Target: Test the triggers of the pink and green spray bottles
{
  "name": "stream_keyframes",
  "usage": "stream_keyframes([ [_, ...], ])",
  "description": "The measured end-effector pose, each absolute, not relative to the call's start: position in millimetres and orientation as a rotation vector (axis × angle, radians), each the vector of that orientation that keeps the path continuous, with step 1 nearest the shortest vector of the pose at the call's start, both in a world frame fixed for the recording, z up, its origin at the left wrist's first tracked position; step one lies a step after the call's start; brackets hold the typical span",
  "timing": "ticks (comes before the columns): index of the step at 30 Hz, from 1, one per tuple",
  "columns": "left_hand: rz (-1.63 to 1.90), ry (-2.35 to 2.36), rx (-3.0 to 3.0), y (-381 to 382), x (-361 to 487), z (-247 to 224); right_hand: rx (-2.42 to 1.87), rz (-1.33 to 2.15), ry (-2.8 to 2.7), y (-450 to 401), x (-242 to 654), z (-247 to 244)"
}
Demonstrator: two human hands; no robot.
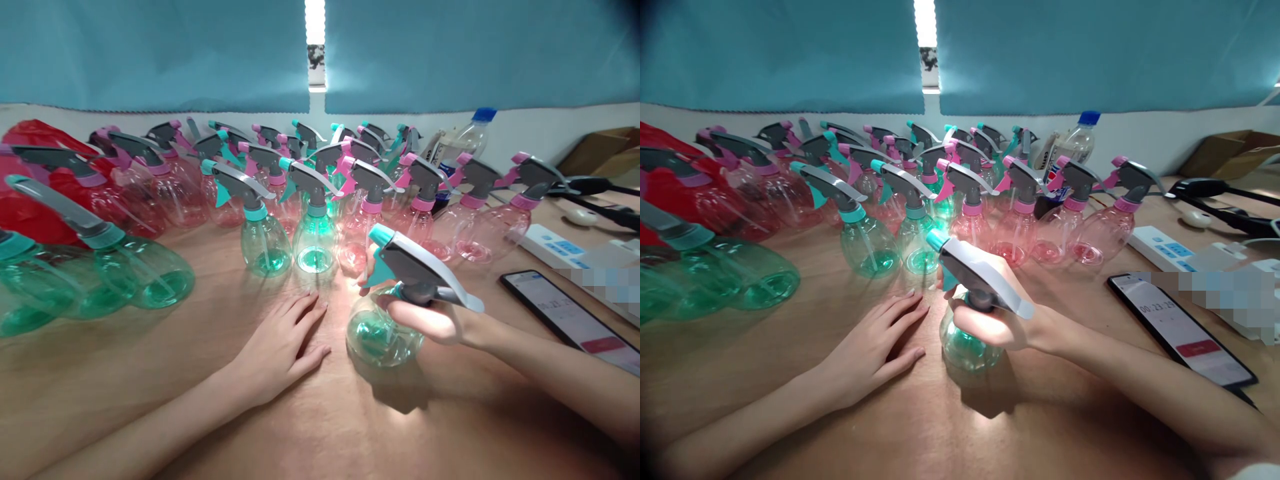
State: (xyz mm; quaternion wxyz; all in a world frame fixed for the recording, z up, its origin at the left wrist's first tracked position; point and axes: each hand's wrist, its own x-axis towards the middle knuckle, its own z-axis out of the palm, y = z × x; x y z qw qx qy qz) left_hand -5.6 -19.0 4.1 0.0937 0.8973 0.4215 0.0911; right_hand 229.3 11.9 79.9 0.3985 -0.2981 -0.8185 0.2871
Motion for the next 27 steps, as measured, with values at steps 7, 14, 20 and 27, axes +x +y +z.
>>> stream_keyframes([
  [7,0.268,1.259,2.654,-19,-7,2,-0.594,1.02,-1.98,16,229,73],
  [14,0.286,1.257,2.645,-20,-7,3,-0.567,0.945,-1.978,14,228,72],
  [20,0.292,1.249,2.645,-19,-8,1,-0.577,1.027,-1.906,14,227,69],
  [27,0.28,1.249,2.654,-19,-6,2,-0.55,1.016,-1.892,13,226,66],
])
